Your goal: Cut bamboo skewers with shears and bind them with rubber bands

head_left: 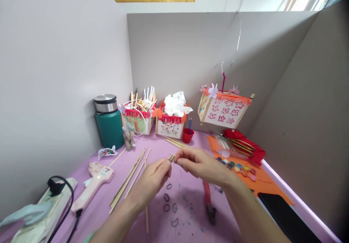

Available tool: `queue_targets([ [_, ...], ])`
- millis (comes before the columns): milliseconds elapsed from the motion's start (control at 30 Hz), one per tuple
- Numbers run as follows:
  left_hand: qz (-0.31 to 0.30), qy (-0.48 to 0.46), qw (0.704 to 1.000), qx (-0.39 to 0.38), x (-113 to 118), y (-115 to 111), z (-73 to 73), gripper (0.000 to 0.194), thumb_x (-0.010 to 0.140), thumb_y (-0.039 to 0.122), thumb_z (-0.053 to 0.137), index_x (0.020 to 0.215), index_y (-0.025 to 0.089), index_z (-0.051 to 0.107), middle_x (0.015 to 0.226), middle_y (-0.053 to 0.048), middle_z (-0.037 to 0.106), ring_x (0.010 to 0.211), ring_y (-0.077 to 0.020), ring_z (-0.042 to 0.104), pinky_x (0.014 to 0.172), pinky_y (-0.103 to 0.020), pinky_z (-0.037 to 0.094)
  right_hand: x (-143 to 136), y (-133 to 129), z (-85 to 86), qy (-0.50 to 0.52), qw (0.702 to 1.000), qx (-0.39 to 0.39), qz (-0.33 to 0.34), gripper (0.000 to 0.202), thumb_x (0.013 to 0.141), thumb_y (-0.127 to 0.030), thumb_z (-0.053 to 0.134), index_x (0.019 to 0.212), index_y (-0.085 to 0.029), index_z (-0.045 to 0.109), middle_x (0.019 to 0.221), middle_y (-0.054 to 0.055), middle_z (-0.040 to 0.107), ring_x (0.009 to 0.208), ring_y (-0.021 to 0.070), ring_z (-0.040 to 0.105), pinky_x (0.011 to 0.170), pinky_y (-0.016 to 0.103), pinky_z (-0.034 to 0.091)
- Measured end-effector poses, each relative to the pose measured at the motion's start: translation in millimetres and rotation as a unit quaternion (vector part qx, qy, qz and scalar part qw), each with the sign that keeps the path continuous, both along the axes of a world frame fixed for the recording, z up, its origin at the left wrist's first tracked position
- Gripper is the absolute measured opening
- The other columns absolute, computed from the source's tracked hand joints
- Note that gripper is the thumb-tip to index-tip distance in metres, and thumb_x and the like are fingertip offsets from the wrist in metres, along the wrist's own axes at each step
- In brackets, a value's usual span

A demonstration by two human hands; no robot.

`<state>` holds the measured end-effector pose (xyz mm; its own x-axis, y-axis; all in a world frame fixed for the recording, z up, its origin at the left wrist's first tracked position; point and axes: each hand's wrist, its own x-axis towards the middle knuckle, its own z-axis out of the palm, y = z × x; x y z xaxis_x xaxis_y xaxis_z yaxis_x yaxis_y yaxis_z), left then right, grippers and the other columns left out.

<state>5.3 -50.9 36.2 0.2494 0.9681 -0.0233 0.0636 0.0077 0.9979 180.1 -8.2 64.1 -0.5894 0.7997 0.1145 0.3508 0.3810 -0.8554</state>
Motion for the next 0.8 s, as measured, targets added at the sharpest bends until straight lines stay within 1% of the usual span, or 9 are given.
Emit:
queue_targets([
  [133,0.012,-0.013,1.0,0.021,0,2,-1.3,0.032,0.086,0.048,0.04,0.077,0.017,0.047,0.051,0.007,0.027,0.044,-0.0078,0.021,0.04,-0.018,0.016,-4,3,-10.2,-0.012,1.0,0.019,-0.022,0.017,0.082,-0.022,0.05,0.094,-0.021,0.062,0.062,-0.003,0.054,0.045,0.0074,0.045,0.04,0.018,0.033],
  [233,0.038,-0.022,0.998,0.046,0,3,-3.6,0.032,0.085,0.048,0.044,0.095,0.018,0.048,0.052,0.007,0.03,0.044,-0.0079,0.024,0.04,-0.017,0.019,-9,3,-12.8,-0.008,0.997,0.071,-0.038,0.017,0.082,-0.023,0.05,0.081,-0.019,0.067,0.063,-0.001,0.055,0.048,0.0076,0.048,0.043,0.019,0.036],
  [300,0.059,-0.044,0.996,0.049,1,4,-6.4,0.034,0.085,0.049,0.044,0.104,0.02,0.047,0.05,0.009,0.028,0.042,-0.0077,0.022,0.038,-0.017,0.017,-15,1,-12.2,0.015,0.995,0.079,-0.065,0.019,0.082,-0.025,0.051,0.075,-0.018,0.067,0.064,-0.001,0.055,0.048,0.0077,0.048,0.044,0.02,0.039],
  [400,0.088,-0.081,0.992,0.035,0,6,-10.4,0.034,0.086,0.048,0.043,0.105,0.021,0.047,0.048,0.01,0.024,0.04,-0.0066,0.016,0.036,-0.017,0.012,-25,-2,-12.6,0.083,0.99,0.035,-0.113,0.016,0.079,-0.028,0.055,0.073,-0.018,0.065,0.064,-0.001,0.053,0.05,0.0091,0.05,0.043,0.021,0.044],
  [467,0.089,-0.107,0.99,0.022,-1,7,-11.5,0.031,0.086,0.047,0.043,0.103,0.021,0.048,0.049,0.01,0.022,0.039,-0.006,0.014,0.034,-0.016,0.011,-32,-3,-15.5,0.15,0.98,0.0,-0.132,0.012,0.076,-0.029,0.058,0.073,-0.018,0.063,0.065,-0.002,0.052,0.053,0.0098,0.05,0.043,0.021,0.046],
  [533,0.082,-0.132,0.988,0.01,-2,8,-11.1,0.028,0.086,0.045,0.043,0.1,0.022,0.048,0.049,0.01,0.022,0.038,-0.0055,0.012,0.033,-0.015,0.011,-38,-4,-19.9,0.22,0.965,-0.044,-0.133,0.012,0.073,-0.03,0.061,0.075,-0.017,0.062,0.064,-0.002,0.052,0.054,0.0102,0.05,0.044,0.022,0.046],
  [633,0.074,-0.153,0.985,-0.007,-3,8,-9.3,0.025,0.086,0.043,0.045,0.098,0.022,0.049,0.049,0.01,0.02,0.038,-0.0051,0.01,0.033,-0.014,0.01,-42,-3,-25.5,0.305,0.935,-0.126,-0.127,0.017,0.069,-0.032,0.066,0.076,-0.016,0.064,0.068,0.001,0.057,0.056,0.0104,0.049,0.046,0.022,0.044],
  [700,0.073,-0.162,0.984,-0.015,-3,8,-8.4,0.024,0.086,0.043,0.045,0.096,0.022,0.049,0.049,0.01,0.019,0.038,-0.005,0.009,0.033,-0.013,0.01,-43,-3,-26.9,0.339,0.917,-0.171,-0.12,0.018,0.067,-0.032,0.069,0.075,-0.016,0.065,0.076,0.003,0.06,0.06,0.0104,0.049,0.048,0.022,0.042],
  [800,0.074,-0.175,0.982,-0.02,-4,8,-8.2,0.023,0.085,0.043,0.047,0.094,0.022,0.048,0.05,0.01,0.02,0.038,-0.0048,0.009,0.032,-0.013,0.01,-42,-4,-26.3,0.373,0.895,-0.223,-0.1,0.017,0.064,-0.029,0.072,0.072,-0.016,0.066,0.078,0.003,0.061,0.065,0.0105,0.048,0.051,0.02,0.038],
])
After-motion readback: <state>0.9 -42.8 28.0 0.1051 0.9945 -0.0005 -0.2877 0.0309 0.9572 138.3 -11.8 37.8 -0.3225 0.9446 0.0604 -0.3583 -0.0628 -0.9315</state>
